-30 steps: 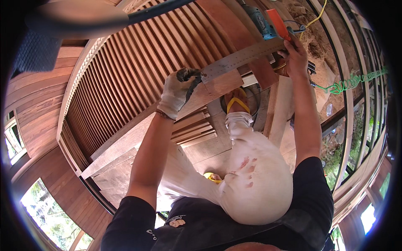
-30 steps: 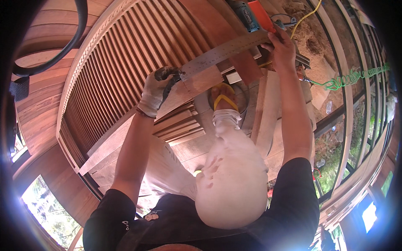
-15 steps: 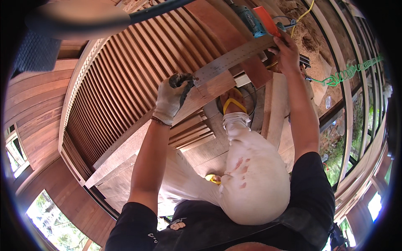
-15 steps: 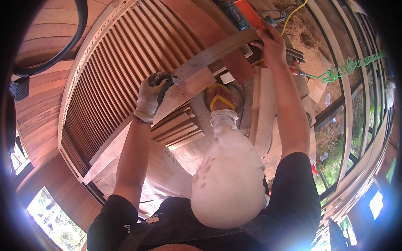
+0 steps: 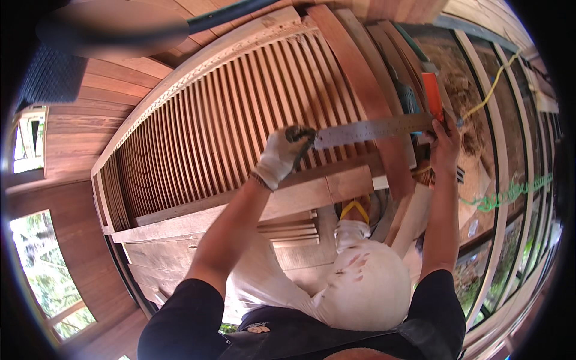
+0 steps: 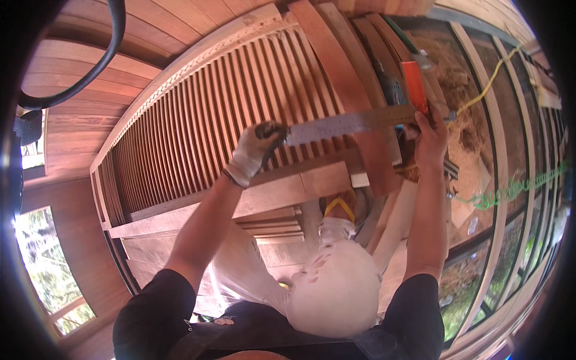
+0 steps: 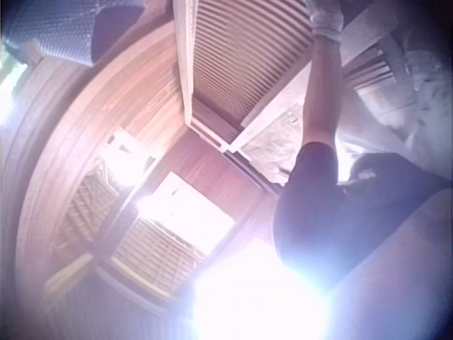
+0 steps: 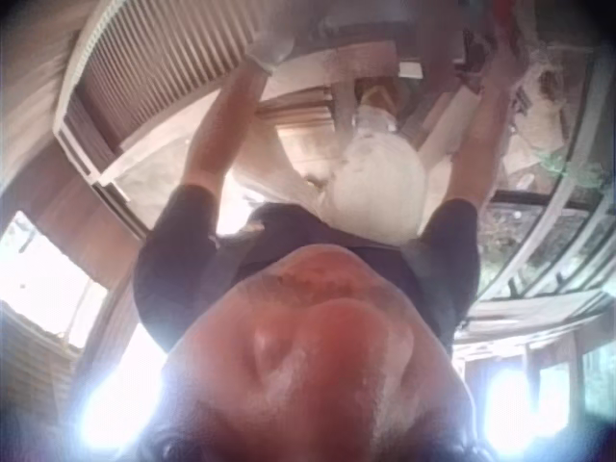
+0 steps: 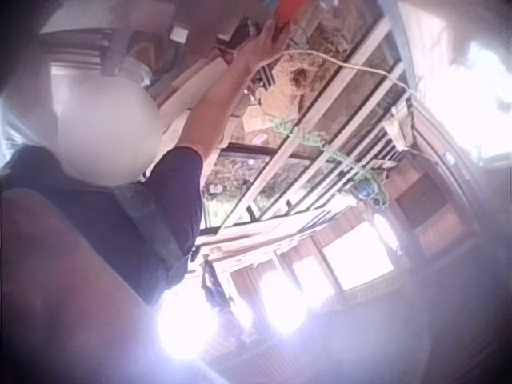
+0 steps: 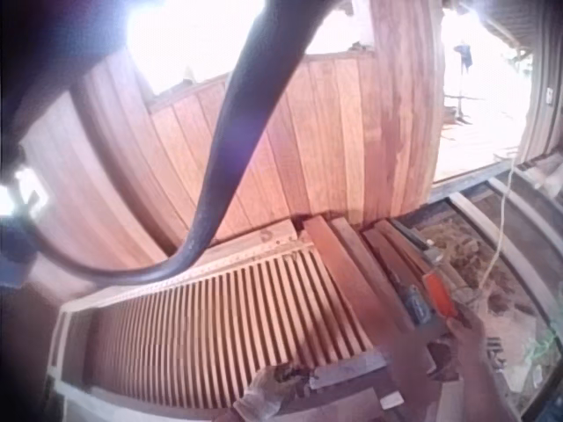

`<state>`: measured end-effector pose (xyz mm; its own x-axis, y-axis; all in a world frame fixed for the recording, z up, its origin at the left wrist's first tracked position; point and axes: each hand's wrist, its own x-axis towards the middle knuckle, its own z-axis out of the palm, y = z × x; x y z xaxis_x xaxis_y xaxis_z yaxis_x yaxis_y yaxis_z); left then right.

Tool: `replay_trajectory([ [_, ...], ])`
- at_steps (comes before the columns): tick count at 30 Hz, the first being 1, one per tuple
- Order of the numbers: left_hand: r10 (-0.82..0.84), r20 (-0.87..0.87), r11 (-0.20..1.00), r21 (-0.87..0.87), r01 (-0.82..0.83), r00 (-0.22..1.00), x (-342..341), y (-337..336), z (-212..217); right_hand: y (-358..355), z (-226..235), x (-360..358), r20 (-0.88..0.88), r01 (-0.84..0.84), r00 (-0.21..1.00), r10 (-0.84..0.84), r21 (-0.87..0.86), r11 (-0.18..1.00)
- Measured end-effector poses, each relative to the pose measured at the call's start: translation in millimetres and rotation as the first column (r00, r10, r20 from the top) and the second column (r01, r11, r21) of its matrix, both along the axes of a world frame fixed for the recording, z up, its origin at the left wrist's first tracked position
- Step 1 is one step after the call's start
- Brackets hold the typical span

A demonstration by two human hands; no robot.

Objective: The person uses a power drill to fasten wooden slats into a curved wooden frame. They then use a sanding block to smooth the edges of the slats and a metal ruler to measure and align the pieces.

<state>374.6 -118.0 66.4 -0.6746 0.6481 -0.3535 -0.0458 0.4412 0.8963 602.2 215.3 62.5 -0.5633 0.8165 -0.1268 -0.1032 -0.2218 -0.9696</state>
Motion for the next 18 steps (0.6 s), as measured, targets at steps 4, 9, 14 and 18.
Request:
replay_trajectory([
  [4,0.118,-0.079,0.990,-0.064,-0.123,0.990,-116,48,11,39,13,-107,-0.059,-0.050,0.997,0.053,0.048,0.998],
  [9,0.069,-0.561,0.892,-0.336,-0.303,0.825,-266,115,23,97,8,-257,-0.177,-0.108,0.976,0.123,0.092,0.990],
  [14,0.054,-0.622,0.907,-0.297,-0.300,0.781,-352,133,-6,124,-5,-346,-0.116,-0.177,0.975,0.188,0.096,0.980],
  [18,0.113,-0.647,0.947,-0.161,-0.280,0.754,-372,121,-30,129,-14,-376,-0.089,-0.218,0.969,0.229,0.113,0.969],
])
